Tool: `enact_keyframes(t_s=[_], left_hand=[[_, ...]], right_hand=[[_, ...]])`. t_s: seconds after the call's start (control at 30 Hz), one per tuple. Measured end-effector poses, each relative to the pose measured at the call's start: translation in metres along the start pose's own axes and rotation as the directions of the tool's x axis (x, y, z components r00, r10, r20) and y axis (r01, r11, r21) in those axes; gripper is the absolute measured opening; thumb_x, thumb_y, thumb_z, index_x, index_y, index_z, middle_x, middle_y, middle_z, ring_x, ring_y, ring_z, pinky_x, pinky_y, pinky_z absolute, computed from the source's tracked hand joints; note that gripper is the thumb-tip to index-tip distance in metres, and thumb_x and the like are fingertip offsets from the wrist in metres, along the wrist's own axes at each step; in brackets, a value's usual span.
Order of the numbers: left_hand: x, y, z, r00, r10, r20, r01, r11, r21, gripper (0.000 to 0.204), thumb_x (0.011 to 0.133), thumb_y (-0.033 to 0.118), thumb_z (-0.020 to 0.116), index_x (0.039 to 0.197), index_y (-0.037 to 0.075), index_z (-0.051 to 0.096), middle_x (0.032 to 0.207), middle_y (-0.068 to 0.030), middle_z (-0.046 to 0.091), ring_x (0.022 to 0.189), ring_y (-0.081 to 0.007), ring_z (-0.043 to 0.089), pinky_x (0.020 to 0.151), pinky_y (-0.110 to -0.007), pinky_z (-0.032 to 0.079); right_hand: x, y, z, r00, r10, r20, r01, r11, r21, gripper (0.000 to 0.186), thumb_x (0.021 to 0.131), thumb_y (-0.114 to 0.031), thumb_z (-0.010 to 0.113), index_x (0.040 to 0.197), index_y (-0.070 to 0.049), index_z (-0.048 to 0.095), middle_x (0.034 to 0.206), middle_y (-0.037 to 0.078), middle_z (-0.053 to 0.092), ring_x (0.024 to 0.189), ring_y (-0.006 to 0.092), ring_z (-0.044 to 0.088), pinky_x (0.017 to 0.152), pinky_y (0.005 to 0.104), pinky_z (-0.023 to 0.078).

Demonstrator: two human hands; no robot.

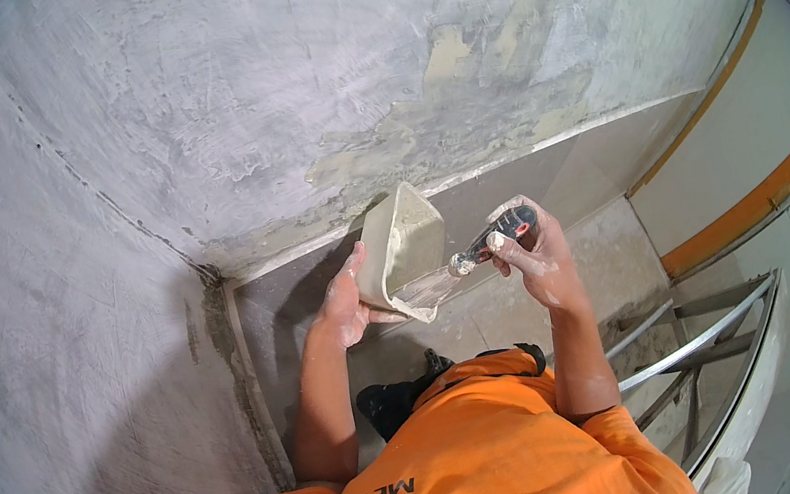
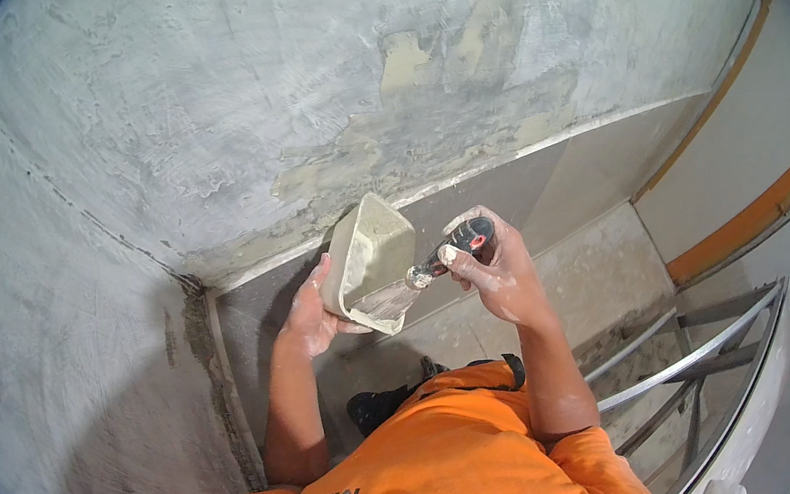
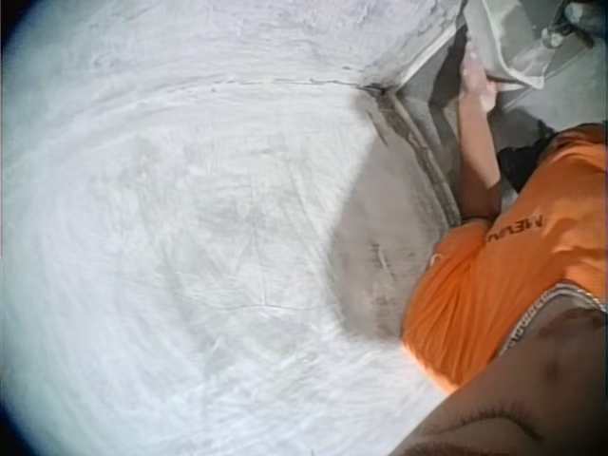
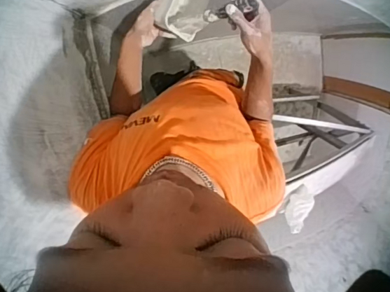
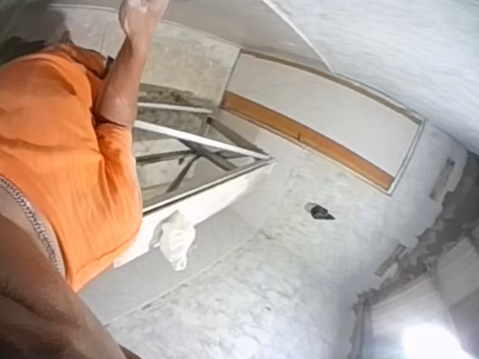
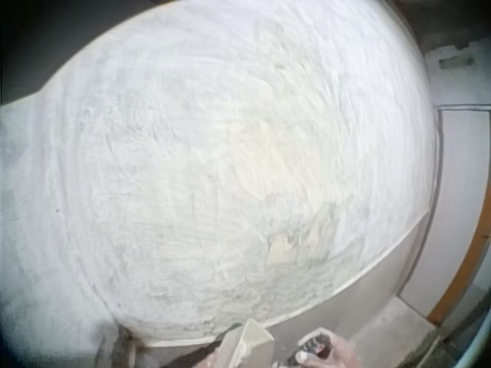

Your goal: The person applies plaster to a wall using a putty knife and a plastic container, spreading the material over uneven sections and corners of the wall.

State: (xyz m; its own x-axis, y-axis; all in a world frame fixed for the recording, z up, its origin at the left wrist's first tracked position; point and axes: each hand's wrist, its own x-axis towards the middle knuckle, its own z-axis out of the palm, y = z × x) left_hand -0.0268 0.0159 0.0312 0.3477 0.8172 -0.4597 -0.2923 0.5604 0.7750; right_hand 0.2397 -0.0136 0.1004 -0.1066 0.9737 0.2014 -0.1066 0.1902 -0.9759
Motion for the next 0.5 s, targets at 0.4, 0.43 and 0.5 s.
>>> enact_keyframes(t_s=[0.4,0.43,0.5], left_hand=[[0.018,-0.017,-0.012,0.999,-0.044,-0.029,0.043,0.998,-0.046,0.065,0.104,0.056,0.029,0.144,0.007,0.044,0.135,-0.0151,0.058,0.113,-0.0306,0.065,0.087,-0.054,0.058],[0.019,-0.018,-0.013,0.998,-0.046,-0.041,0.044,0.998,-0.042,0.065,0.104,0.055,0.029,0.144,0.007,0.043,0.135,-0.0153,0.058,0.114,-0.0313,0.064,0.088,-0.054,0.058],[0.02,-0.018,-0.013,0.998,-0.044,-0.045,0.042,0.998,-0.046,0.064,0.104,0.055,0.029,0.144,0.007,0.043,0.135,-0.0153,0.058,0.114,-0.0317,0.064,0.089,-0.055,0.057]], right_hand=[[0.003,0.009,-0.004,1.0,0.011,-0.005,-0.011,0.999,0.04,0.015,0.092,-0.01,0.067,0.093,-0.004,0.054,0.076,0.004,0.06,0.062,0.0095,0.053,0.055,0.0248,0.044],[0.003,0.009,-0.004,1.0,0.011,-0.004,-0.011,0.999,0.039,0.015,0.092,-0.01,0.067,0.093,-0.004,0.054,0.076,0.004,0.06,0.062,0.0095,0.053,0.055,0.0248,0.044],[0.003,0.01,-0.005,1.0,0.008,-0.008,-0.007,1.0,0.028,0.014,0.093,-0.01,0.067,0.093,-0.004,0.054,0.076,0.004,0.06,0.062,0.0096,0.054,0.055,0.0249,0.044]])
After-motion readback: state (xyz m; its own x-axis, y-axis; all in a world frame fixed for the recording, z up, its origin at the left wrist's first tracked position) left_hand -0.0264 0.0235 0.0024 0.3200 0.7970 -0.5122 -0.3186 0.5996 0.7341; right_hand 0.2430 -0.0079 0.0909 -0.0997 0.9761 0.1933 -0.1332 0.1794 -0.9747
